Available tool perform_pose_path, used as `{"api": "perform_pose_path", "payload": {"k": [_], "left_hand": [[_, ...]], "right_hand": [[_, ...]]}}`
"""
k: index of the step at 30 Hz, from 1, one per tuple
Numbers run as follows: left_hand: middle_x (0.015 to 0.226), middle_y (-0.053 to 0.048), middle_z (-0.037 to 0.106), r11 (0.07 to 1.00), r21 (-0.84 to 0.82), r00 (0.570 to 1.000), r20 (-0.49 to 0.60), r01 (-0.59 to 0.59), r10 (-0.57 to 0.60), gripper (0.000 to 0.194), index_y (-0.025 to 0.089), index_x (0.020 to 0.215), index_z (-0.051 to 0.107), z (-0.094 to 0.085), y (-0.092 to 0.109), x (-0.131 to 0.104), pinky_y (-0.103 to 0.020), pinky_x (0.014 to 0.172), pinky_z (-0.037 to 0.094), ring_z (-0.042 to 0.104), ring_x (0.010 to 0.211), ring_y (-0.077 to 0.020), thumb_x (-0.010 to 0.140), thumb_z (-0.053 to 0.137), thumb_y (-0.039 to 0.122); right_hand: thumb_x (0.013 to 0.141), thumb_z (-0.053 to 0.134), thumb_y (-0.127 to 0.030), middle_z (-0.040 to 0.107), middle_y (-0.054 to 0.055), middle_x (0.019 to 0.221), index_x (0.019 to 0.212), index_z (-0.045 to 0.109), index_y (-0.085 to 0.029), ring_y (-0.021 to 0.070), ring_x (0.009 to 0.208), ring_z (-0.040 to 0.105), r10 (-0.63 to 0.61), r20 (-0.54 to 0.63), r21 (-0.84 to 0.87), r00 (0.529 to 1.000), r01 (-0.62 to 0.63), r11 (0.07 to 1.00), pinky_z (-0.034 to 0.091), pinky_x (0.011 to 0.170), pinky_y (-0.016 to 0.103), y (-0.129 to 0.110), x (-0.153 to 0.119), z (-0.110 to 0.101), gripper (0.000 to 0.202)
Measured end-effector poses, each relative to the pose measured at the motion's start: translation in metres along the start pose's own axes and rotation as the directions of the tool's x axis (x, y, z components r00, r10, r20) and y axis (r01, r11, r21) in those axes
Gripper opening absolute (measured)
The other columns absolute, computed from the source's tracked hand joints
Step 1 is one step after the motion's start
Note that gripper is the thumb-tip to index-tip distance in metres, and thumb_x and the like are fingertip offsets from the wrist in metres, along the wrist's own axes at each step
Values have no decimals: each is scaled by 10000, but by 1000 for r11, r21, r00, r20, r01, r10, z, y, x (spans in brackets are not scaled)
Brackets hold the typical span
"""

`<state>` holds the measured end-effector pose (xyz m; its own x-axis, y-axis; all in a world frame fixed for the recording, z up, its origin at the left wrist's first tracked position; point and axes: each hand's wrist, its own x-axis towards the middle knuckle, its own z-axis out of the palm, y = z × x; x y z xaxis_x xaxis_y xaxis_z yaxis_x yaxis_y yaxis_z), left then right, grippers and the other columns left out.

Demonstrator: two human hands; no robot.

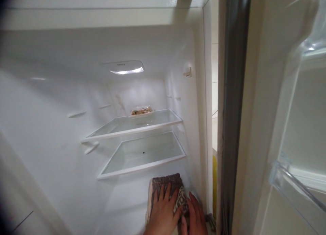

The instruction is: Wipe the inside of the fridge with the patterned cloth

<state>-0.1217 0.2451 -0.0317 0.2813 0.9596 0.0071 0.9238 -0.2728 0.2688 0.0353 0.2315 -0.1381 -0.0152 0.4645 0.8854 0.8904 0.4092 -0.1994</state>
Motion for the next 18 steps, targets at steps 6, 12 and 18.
{"api": "perform_pose_path", "payload": {"k": [6,12,18], "left_hand": [[1657,-97,260,1000,2,999,-43,32,-31,703,346,1520,356,19,24,69,-659,1223,111,169,1525,-424,907,265,678],[1589,-129,402,995,99,991,-132,18,-5,685,290,1504,406,18,4,131,-667,1177,201,318,1464,-436,912,314,622],[1527,-115,486,987,156,978,-200,-20,52,595,310,1506,399,12,-17,180,-648,1177,214,402,1400,-384,944,335,494]], "right_hand": [[953,415,-306,695,206,1234,1349,517,-87,290,1174,670,-70,27,-127,997,72,989,605,894,403,12,-5,11,463],[900,475,-285,772,79,1123,1133,699,-214,233,1010,743,-311,67,-239,948,318,918,616,775,332,29,-13,21,330],[923,471,-302,776,53,1123,1091,729,-230,213,1012,741,-314,101,-258,944,330,908,581,811,317,23,-10,17,317]]}}
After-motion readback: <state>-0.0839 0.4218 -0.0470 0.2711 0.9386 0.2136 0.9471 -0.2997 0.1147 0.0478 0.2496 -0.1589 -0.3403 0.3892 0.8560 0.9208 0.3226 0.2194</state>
